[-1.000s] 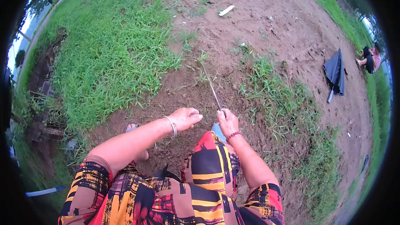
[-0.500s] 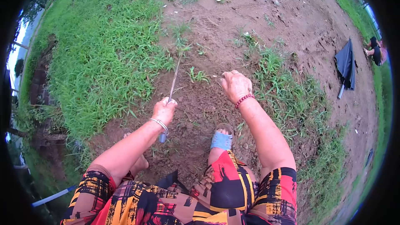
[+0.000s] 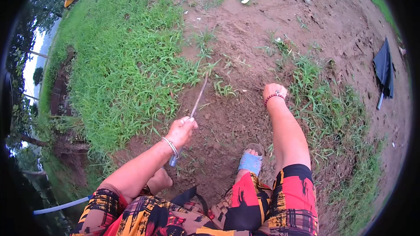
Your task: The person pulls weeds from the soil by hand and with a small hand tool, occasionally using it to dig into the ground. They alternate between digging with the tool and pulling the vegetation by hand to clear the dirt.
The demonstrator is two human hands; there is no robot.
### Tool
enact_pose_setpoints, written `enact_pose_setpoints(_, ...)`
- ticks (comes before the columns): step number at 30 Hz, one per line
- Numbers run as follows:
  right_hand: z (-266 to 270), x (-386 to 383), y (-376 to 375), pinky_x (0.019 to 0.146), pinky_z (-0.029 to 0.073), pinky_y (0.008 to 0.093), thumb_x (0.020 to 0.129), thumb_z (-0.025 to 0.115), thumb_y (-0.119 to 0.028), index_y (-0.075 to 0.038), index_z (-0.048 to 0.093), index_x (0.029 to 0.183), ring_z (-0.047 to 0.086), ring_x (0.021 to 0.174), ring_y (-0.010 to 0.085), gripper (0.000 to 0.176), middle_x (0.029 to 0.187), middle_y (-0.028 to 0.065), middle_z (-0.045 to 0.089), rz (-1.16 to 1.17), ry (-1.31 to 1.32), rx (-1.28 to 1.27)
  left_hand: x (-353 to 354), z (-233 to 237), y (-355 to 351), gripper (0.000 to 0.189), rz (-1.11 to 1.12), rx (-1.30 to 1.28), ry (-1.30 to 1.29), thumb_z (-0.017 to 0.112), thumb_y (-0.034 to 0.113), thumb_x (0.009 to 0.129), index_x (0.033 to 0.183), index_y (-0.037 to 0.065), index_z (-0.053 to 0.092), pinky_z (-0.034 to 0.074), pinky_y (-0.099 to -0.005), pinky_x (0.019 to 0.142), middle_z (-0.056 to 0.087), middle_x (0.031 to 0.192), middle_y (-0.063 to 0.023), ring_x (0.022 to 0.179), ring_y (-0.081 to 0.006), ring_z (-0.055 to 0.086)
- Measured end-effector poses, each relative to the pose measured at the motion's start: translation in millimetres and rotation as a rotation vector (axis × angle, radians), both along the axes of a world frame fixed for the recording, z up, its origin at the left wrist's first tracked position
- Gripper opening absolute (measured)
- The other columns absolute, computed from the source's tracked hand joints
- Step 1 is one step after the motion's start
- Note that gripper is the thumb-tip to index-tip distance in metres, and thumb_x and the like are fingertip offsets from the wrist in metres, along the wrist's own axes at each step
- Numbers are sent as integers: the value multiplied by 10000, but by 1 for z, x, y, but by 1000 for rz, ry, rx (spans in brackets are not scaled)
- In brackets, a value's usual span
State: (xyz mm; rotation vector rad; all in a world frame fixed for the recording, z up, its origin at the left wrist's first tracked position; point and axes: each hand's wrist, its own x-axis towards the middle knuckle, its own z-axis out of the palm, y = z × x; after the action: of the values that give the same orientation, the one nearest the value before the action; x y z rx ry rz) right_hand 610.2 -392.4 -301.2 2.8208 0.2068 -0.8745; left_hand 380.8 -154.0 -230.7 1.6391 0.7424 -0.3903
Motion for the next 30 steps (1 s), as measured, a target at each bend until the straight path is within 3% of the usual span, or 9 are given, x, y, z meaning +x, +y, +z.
enact_pose_setpoints(1, 3, -5, -4, 820, 495, 346, 852, 447, -191, -91, 625, 1076, 596, 1008, 263, 303, 1095, 115, 610, 34, -1, 2, 0, 1, 1, 254, -4, -3, -41, 424, 296, 923, 793, 92, 501, 246, -230, 339, 350, 503, 49, 378, -60, 301)
enact_pose_setpoints(5, -13, -21, -33, 798, 494, 367, 859, 446, -212, -60, 649, 961, 613, 943, 288, 274, 1000, 135, 638, 44, 4, 18, 0, 2, 1, 254, -63, 114, -181, 415, 300, 926, 808, 90, 496, 249, -222, 341, 353, 504, 49, 380, -56, 303)
enact_pose_setpoints(8, 12, -72, -50, 640, 458, 452, 887, 435, -316, -34, 553, 702, 579, 753, 390, 357, 781, 206, 604, -54, -392, 660, 7, 18, -21, 284, 59, -23, -14, 417, 282, 916, 769, 73, 540, 308, -257, 394, 422, 527, 18, 428, -83, 380)
enact_pose_setpoints(10, 37, -103, -37, 597, 429, 460, 894, 435, -337, -38, 557, 733, 565, 700, 398, 361, 705, 219, 571, -181, -259, 888, 9, 18, -36, 271, 117, -146, 38, 414, 278, 921, 773, 82, 528, 288, -245, 381, 406, 526, 34, 418, -66, 350)
enact_pose_setpoints(13, 62, -119, -11, 563, 405, 456, 902, 437, -327, -38, 535, 743, 536, 647, 409, 344, 644, 214, 536, -212, -285, 1084, 6, 24, -60, 282, 112, -228, 75, 403, 312, 928, 774, 94, 493, 256, -233, 344, 368, 514, 45, 384, -63, 308)
enact_pose_setpoints(20, 32, -112, -11, 608, 426, 491, 906, 407, -344, -51, 552, 770, 556, 692, 416, 354, 699, 213, 578, -179, -428, 925, -13, 36, -103, 297, 94, -391, 55, 404, 335, 933, 764, 95, 447, 247, -232, 319, 336, 506, 42, 360, -67, 278)
enact_pose_setpoints(23, 17, -119, -8, 632, 432, 495, 906, 389, -361, -48, 550, 771, 563, 724, 411, 377, 720, 214, 586, -236, -353, 982, -14, 39, -111, 290, 113, -437, 100, 389, 316, 938, 754, 97, 434, 258, -247, 319, 331, 501, 38, 352, -78, 273)
enact_pose_setpoints(26, 12, -119, -7, 718, 457, 473, 901, 365, -383, -58, 598, 860, 588, 806, 381, 403, 802, 205, 616, -175, -201, 797, -15, 30, -109, 286, 145, -480, 187, 367, 307, 943, 748, 104, 422, 261, -264, 323, 319, 494, 36, 349, -88, 273)
enact_pose_setpoints(30, -14, -121, -11, 741, 448, 476, 899, 349, -376, -45, 616, 813, 582, 807, 391, 434, 809, 209, 617, -102, -157, 688, -19, 7, -101, 276, 142, -472, 304, 346, 300, 945, 749, 116, 409, 257, -285, 328, 293, 482, 37, 343, -95, 262)
